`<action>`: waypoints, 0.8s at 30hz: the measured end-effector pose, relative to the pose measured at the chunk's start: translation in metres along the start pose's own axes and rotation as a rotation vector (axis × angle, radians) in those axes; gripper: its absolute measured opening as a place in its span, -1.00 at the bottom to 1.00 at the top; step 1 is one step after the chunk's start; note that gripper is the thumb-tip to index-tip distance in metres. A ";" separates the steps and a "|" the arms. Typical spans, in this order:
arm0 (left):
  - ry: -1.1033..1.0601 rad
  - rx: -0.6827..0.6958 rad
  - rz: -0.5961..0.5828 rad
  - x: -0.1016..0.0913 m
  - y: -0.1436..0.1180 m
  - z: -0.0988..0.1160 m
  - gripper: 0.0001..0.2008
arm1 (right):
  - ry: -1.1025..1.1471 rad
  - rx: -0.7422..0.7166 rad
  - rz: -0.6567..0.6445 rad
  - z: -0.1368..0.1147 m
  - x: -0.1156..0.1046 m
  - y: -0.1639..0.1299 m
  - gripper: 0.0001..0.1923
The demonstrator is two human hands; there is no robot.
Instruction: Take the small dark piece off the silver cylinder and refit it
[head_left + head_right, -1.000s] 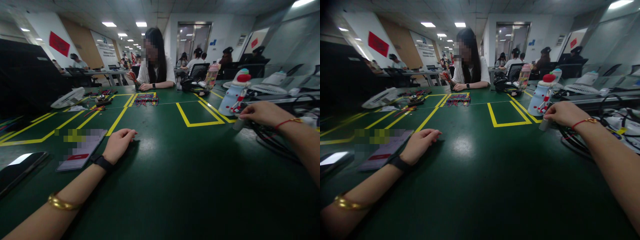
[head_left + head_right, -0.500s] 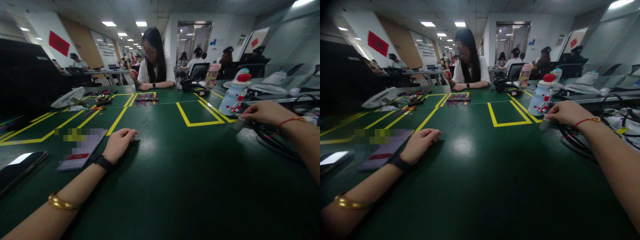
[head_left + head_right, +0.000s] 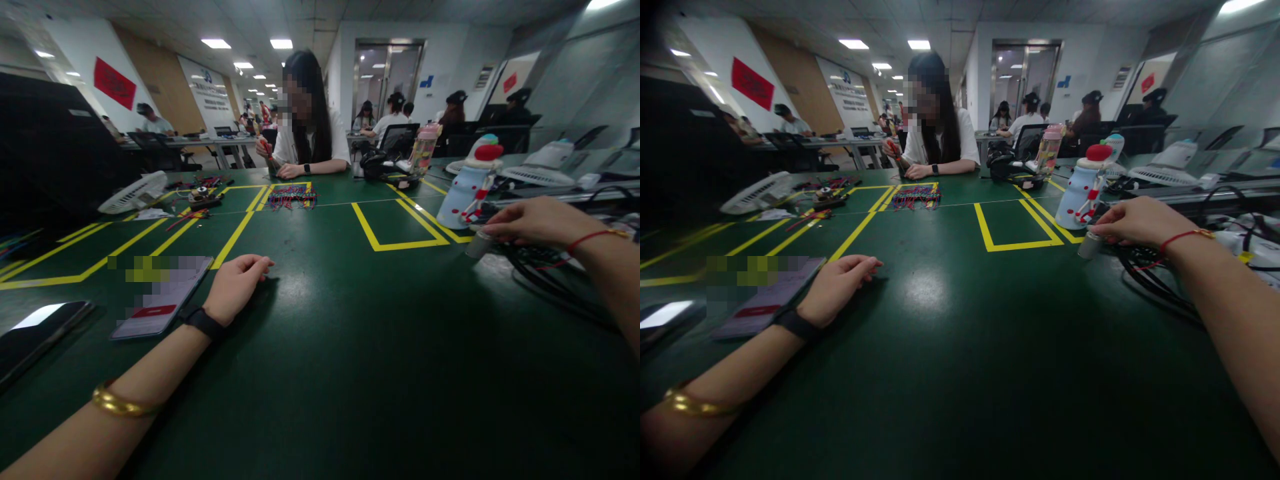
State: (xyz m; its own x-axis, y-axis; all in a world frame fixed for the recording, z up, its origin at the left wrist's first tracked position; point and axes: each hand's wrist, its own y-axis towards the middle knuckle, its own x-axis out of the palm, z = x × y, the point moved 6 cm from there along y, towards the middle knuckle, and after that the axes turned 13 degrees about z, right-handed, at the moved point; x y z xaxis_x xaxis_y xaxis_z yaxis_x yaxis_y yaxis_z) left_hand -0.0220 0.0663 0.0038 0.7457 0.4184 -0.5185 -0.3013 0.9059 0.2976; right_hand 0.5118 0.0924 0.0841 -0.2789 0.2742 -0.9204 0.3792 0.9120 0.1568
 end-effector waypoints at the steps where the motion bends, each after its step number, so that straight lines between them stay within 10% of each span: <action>1: -0.001 0.000 0.000 0.000 0.000 0.000 -0.62 | 0.022 0.013 0.005 0.002 0.000 0.000 -0.59; 15: -0.013 0.017 -0.010 0.000 0.001 0.001 -0.62 | -0.147 -0.100 -0.068 -0.009 0.010 -0.005 -0.47; 24: 0.015 -0.005 0.000 0.000 0.000 0.004 -0.61 | -0.168 -0.330 0.233 -0.057 0.003 -0.025 -0.52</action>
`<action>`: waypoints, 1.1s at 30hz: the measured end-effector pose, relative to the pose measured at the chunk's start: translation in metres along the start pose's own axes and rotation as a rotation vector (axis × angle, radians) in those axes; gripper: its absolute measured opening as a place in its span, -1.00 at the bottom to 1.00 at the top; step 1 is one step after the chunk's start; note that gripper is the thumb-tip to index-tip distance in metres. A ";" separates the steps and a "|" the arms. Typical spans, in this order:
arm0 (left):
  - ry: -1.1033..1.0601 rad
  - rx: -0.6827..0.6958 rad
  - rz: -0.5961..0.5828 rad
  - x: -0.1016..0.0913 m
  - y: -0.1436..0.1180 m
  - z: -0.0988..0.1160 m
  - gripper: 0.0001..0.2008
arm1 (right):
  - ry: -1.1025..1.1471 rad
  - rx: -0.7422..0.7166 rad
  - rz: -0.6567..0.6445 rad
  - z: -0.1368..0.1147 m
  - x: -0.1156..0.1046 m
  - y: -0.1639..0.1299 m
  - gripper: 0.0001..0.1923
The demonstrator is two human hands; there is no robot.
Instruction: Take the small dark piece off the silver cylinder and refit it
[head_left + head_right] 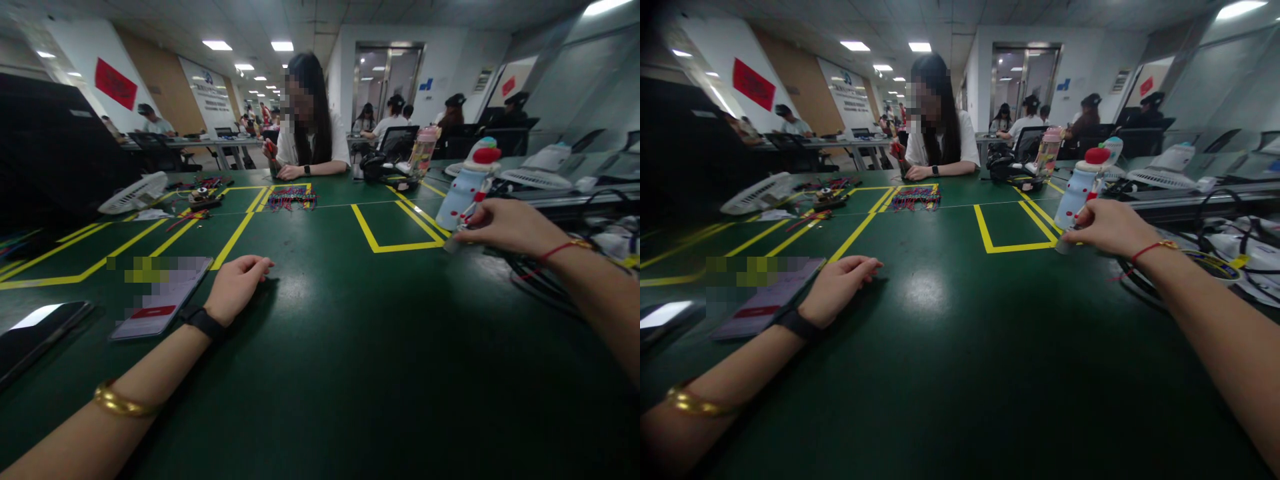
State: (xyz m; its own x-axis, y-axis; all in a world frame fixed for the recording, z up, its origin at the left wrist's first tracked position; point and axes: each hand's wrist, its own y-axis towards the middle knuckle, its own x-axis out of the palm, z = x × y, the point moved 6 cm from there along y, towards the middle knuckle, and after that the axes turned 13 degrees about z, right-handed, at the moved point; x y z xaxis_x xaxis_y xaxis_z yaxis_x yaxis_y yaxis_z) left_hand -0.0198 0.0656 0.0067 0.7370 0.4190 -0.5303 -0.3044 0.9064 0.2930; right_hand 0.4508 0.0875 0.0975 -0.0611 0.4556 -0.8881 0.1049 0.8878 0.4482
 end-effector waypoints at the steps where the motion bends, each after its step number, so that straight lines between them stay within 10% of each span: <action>1: 0.004 -0.003 -0.001 0.000 0.000 0.000 -0.61 | 0.108 -0.022 0.026 -0.021 -0.004 -0.008 -0.51; 6: -0.012 0.005 0.008 0.000 -0.001 0.001 -0.62 | 0.810 -0.242 -0.131 -0.142 -0.005 -0.077 -0.61; 10: -0.018 -0.010 0.005 0.000 0.001 -0.001 -0.62 | 0.908 -0.463 -0.163 -0.197 0.002 -0.120 -0.73; 15: -0.015 0.030 -0.050 0.003 -0.006 0.015 -0.61 | 0.950 -0.463 -0.189 -0.203 0.016 -0.136 -0.72; 24: -0.084 0.415 -0.415 0.033 -0.079 0.114 -0.73 | 1.125 -0.310 -0.284 -0.196 0.040 -0.138 -0.48; 33: -0.120 0.385 -0.233 0.024 -0.069 0.105 -0.77 | 1.061 -0.295 -0.210 -0.194 0.040 -0.136 -0.58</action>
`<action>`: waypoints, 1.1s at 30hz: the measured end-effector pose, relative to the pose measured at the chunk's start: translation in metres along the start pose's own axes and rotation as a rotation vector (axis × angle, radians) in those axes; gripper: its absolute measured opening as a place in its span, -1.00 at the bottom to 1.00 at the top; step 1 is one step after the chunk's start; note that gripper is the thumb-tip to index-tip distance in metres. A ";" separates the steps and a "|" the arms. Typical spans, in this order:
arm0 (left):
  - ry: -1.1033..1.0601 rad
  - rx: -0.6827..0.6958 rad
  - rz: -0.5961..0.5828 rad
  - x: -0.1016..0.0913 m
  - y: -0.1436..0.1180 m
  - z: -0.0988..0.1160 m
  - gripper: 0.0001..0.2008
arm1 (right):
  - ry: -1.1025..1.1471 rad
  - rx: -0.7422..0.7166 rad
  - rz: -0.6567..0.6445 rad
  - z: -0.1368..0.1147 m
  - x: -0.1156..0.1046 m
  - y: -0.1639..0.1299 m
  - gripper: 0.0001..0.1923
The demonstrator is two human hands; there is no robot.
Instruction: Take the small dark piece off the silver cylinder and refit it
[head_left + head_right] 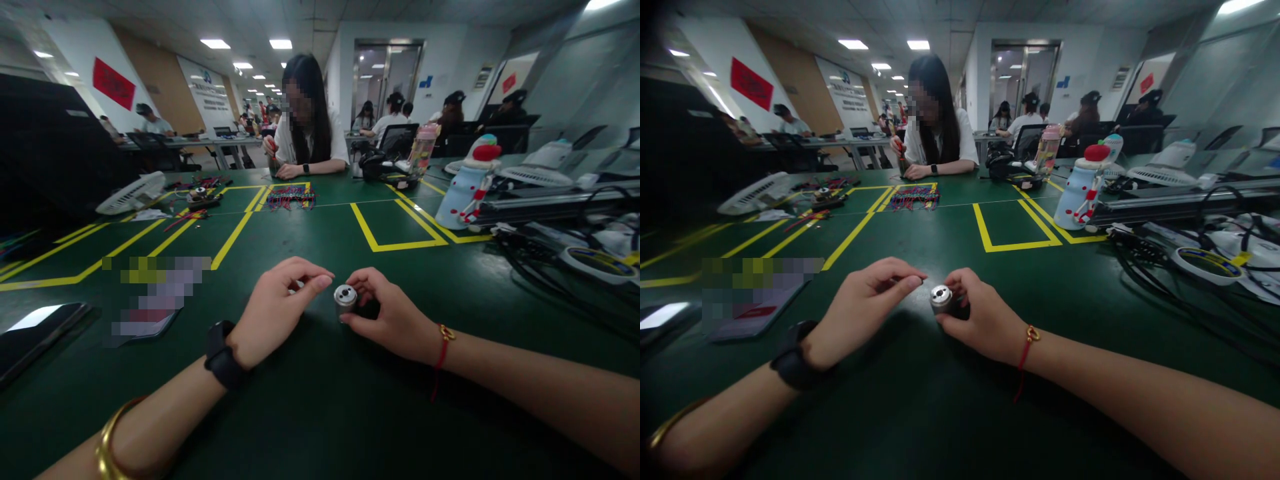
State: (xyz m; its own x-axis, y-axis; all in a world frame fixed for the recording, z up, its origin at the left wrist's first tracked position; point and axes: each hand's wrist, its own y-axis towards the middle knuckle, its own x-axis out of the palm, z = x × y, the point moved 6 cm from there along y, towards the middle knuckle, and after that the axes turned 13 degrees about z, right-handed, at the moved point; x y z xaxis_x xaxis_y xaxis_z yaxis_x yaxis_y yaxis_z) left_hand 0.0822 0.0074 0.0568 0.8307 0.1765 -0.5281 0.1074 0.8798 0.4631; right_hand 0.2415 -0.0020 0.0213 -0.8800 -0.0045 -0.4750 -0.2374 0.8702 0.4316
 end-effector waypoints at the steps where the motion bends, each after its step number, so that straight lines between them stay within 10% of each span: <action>1: 0.010 -0.012 -0.009 -0.001 -0.001 -0.005 -0.76 | -0.007 0.000 0.007 0.000 -0.001 0.000 -0.59; 15: 0.174 0.074 -0.204 0.011 -0.012 -0.027 -0.72 | -0.124 -0.066 -0.027 -0.005 -0.005 0.002 -0.56; 21: 0.252 -0.183 0.077 -0.044 0.014 -0.067 -0.54 | -0.701 0.192 0.199 0.054 -0.106 0.044 -0.55; 26: 0.261 -0.263 0.140 -0.054 0.021 -0.105 -0.52 | -1.085 0.437 0.294 0.106 -0.208 0.058 -0.49; 33: 0.291 -0.234 0.143 -0.048 0.020 -0.102 -0.51 | -1.209 0.707 0.141 0.145 -0.248 0.051 -0.37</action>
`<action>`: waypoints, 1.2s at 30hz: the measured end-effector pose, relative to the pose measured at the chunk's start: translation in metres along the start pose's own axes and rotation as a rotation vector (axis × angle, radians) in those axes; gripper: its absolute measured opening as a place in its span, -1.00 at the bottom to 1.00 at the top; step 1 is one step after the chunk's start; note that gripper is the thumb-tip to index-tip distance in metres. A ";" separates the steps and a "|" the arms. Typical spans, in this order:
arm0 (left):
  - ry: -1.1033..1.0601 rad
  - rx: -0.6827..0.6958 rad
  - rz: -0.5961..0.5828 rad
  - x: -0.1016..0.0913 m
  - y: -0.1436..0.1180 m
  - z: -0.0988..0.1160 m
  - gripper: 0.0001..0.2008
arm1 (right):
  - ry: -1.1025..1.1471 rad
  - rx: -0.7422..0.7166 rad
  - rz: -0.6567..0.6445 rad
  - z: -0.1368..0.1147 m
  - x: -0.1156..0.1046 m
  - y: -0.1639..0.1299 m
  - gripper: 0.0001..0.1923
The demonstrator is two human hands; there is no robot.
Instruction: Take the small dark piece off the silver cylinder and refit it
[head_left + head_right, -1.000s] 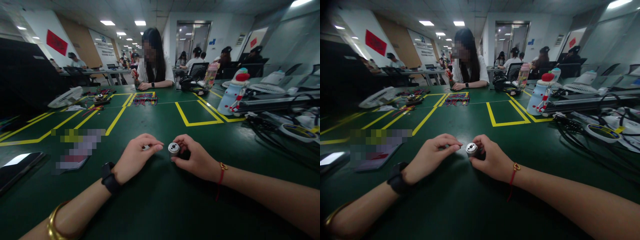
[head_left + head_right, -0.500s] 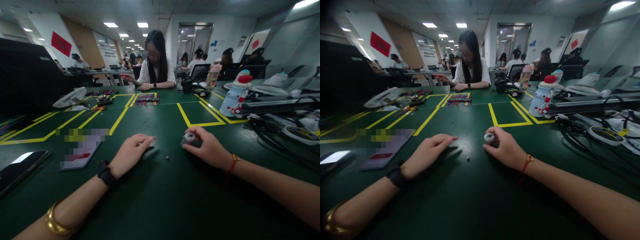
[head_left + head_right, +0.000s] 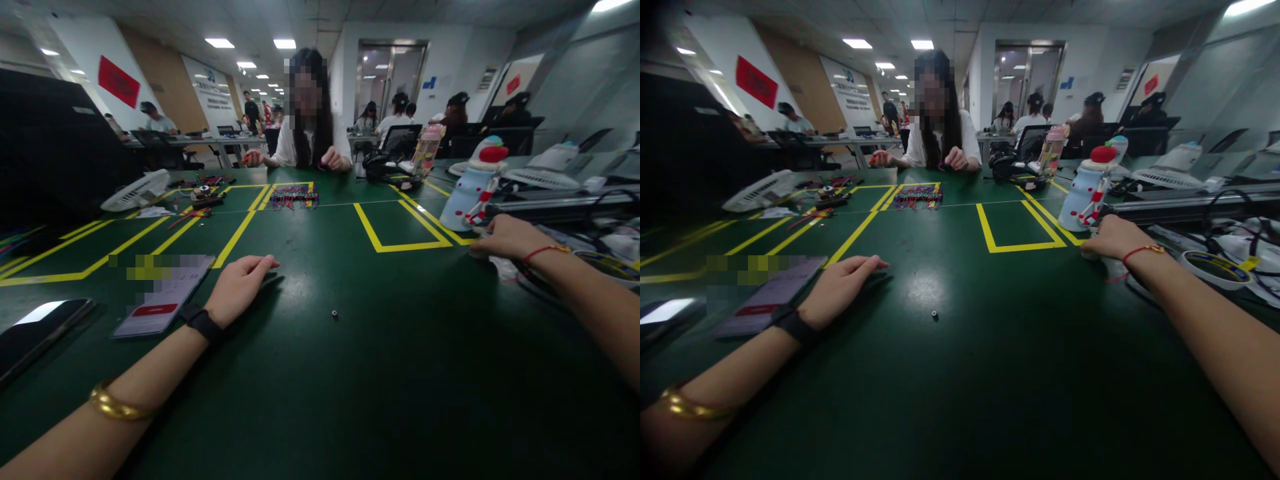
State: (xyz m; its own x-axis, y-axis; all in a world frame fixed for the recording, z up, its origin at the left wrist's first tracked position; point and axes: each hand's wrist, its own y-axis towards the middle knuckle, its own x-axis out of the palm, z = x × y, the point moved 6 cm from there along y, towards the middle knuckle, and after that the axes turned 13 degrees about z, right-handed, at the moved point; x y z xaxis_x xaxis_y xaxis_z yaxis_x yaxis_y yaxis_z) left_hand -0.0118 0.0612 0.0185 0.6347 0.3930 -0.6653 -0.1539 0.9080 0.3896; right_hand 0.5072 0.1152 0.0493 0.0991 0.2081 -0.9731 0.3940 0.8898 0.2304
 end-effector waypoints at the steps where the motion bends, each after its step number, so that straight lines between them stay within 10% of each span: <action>1: 0.000 -0.001 0.002 0.000 0.000 0.001 -0.51 | -0.008 0.002 -0.009 0.001 0.001 0.001 -0.36; 17: -0.025 -0.032 -0.006 0.000 -0.001 0.001 -0.54 | -0.092 0.064 -0.126 0.019 0.000 0.004 -0.58; 20: -0.020 -0.031 0.005 0.001 0.000 0.001 -0.55 | -0.145 0.053 0.074 0.003 -0.021 -0.008 -0.45; 24: -0.013 -0.035 0.006 0.002 0.000 0.001 -0.55 | 0.180 -0.563 0.476 -0.096 -0.056 -0.080 -0.62; 29: -0.006 -0.032 0.008 0.001 0.000 -0.001 -0.54 | 0.506 -1.364 0.325 -0.200 -0.054 -0.222 -0.61; 36: -0.004 -0.021 0.007 0.001 0.000 -0.002 -0.54 | 0.622 -1.387 0.191 -0.211 -0.034 -0.239 -0.64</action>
State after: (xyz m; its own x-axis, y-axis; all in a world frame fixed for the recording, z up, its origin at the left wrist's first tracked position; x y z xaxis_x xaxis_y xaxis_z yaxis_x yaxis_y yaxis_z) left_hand -0.0122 0.0621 0.0165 0.6364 0.3989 -0.6602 -0.1742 0.9081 0.3808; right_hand 0.2165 -0.0191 0.0264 -0.4778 0.1773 -0.8604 -0.7520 0.4238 0.5049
